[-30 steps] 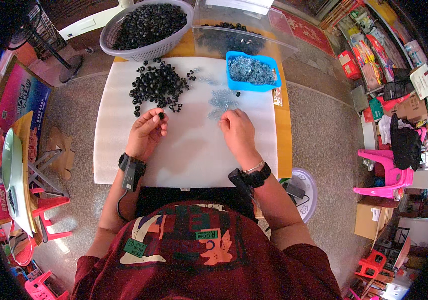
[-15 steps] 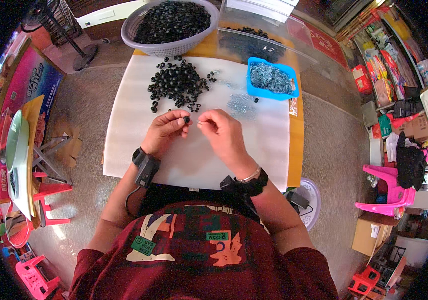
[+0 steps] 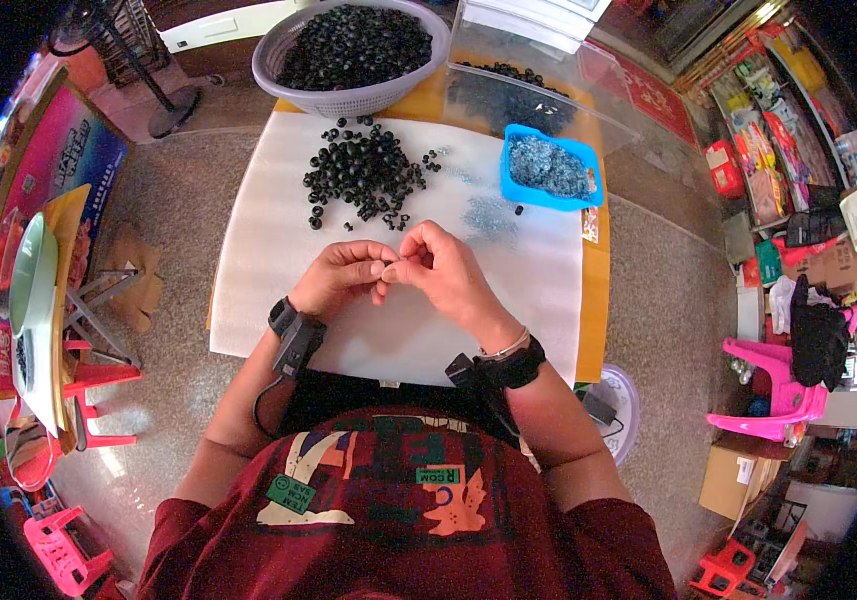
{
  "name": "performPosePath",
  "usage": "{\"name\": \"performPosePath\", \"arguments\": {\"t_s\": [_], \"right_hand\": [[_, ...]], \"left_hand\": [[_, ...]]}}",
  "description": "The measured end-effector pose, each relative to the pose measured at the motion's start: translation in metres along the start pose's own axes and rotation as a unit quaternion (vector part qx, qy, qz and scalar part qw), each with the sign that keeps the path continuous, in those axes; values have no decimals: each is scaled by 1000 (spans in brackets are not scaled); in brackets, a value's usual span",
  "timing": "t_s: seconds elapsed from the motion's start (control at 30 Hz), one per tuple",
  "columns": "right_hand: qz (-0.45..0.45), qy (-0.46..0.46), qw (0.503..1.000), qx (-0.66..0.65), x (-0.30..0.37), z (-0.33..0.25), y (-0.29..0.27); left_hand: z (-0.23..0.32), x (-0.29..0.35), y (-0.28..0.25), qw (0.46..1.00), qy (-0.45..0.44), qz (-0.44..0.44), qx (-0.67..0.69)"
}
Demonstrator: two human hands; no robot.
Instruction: The recorder is sorting small black plastic parts and placing them into different containers.
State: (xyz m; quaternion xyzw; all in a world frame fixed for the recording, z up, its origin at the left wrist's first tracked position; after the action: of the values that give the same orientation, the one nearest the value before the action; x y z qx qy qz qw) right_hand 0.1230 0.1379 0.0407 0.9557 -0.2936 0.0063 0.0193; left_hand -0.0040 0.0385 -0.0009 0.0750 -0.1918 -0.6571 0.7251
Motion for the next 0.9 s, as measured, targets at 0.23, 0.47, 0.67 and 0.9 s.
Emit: {"name": "performPosePath", "arguments": {"t_s": [0.23,0.47,0.67,0.9], "right_hand": [[93,-137,954,250,-30,7,-17],[18,-260,878,402,-53,11,-1],[6,-241,879,411,-50,12,-3],[31,-179,950,254,-50,13,-12]], "left_hand": [[-1,-2,-13,989,65,86,96],[-5,-4,-14,991,48,78,96],[-5,-4,-14,991,38,86,96],[-3,-4,-13,989,39,90,109]]}}
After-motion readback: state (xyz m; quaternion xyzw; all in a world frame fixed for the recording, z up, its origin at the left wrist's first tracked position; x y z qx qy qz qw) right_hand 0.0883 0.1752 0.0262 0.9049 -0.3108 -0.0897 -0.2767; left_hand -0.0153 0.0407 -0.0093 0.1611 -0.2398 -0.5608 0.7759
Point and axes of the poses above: each hand's wrist, its own x-axis away from the middle knuckle, its own y-axis out of the palm, z = x × y, the point moved 4 cm from there along -x, towards the middle knuckle, and after that the axes turned 13 degrees about -x, right-handed, at the moved point
